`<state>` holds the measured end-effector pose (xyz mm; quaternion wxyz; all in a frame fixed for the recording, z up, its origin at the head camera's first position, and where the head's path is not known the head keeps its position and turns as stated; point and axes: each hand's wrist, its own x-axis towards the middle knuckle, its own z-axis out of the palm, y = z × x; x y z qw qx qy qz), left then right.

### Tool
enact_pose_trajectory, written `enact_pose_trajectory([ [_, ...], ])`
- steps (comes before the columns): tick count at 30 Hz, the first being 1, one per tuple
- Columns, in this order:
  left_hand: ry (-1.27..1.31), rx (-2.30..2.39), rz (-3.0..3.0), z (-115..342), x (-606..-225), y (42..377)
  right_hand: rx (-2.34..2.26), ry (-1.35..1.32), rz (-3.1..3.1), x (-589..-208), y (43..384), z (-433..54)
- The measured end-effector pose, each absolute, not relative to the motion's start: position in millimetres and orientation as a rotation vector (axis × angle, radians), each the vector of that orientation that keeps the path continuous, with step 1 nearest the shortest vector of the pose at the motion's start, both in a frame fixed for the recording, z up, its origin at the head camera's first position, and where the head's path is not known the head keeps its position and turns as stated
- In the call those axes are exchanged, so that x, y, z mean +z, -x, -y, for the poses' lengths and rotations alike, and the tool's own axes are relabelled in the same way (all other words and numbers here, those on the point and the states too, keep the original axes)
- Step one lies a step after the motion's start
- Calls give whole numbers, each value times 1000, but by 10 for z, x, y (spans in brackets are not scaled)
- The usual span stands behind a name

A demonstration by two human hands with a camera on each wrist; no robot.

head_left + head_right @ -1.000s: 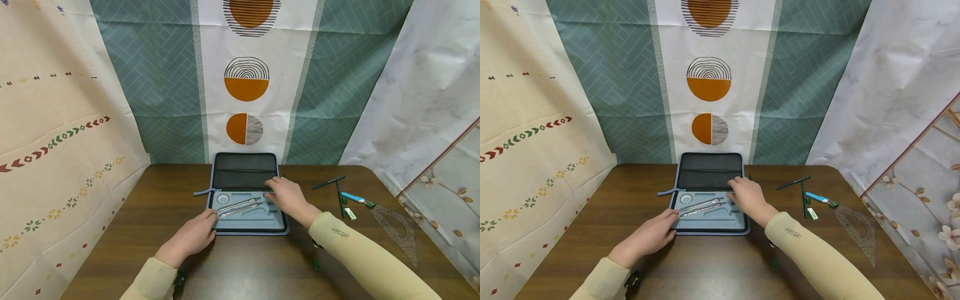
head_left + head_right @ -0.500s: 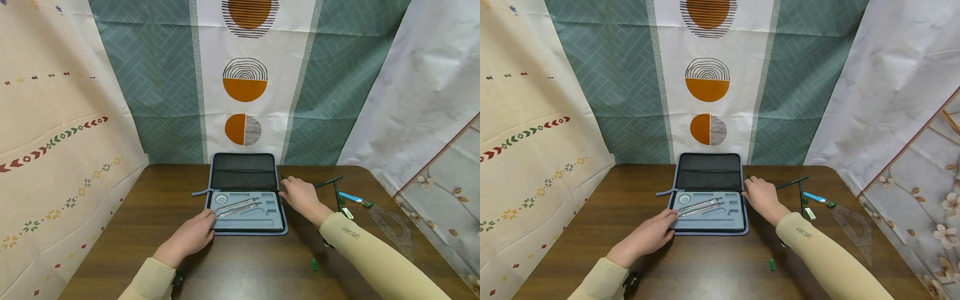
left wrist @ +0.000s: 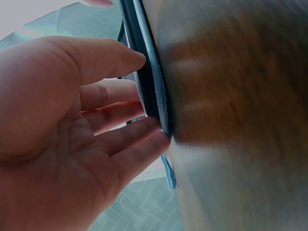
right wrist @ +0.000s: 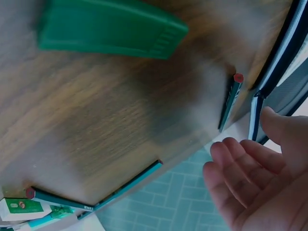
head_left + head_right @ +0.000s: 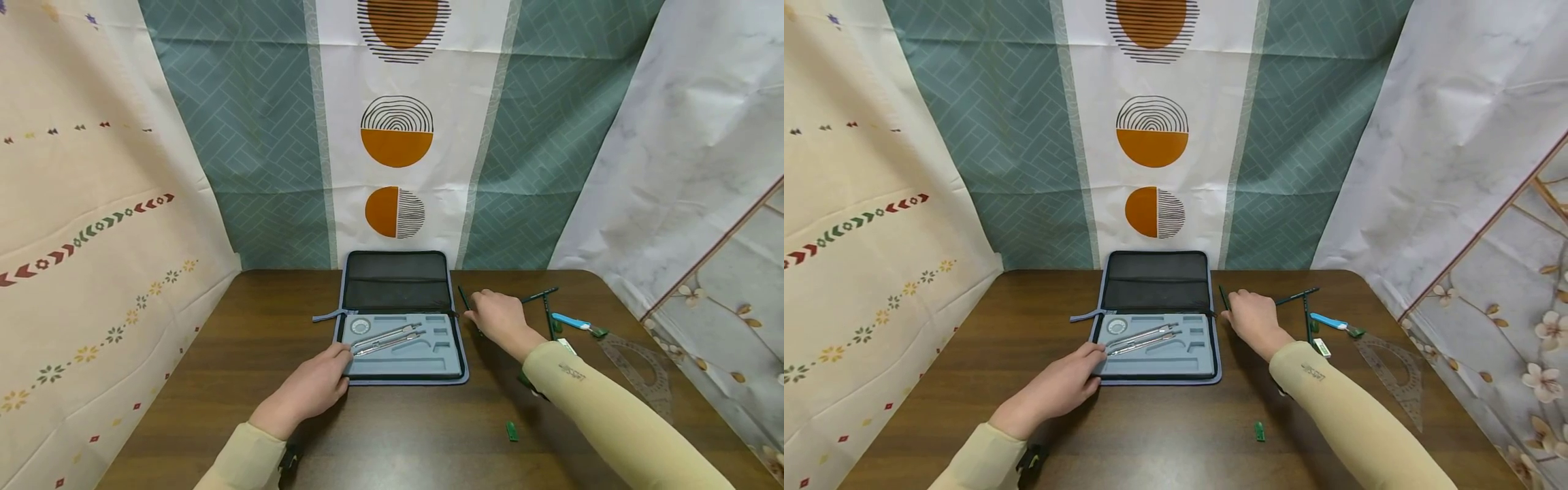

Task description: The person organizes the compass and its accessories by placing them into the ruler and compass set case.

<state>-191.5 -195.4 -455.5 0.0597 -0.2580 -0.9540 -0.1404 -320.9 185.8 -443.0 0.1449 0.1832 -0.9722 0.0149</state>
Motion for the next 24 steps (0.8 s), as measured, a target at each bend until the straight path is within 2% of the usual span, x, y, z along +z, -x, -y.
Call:
enact_pose_trajectory([
  [24, 794, -412, 2878, 1950, -4556, 1925, -2, -377, 3028, -4451, 3441, -1721],
])
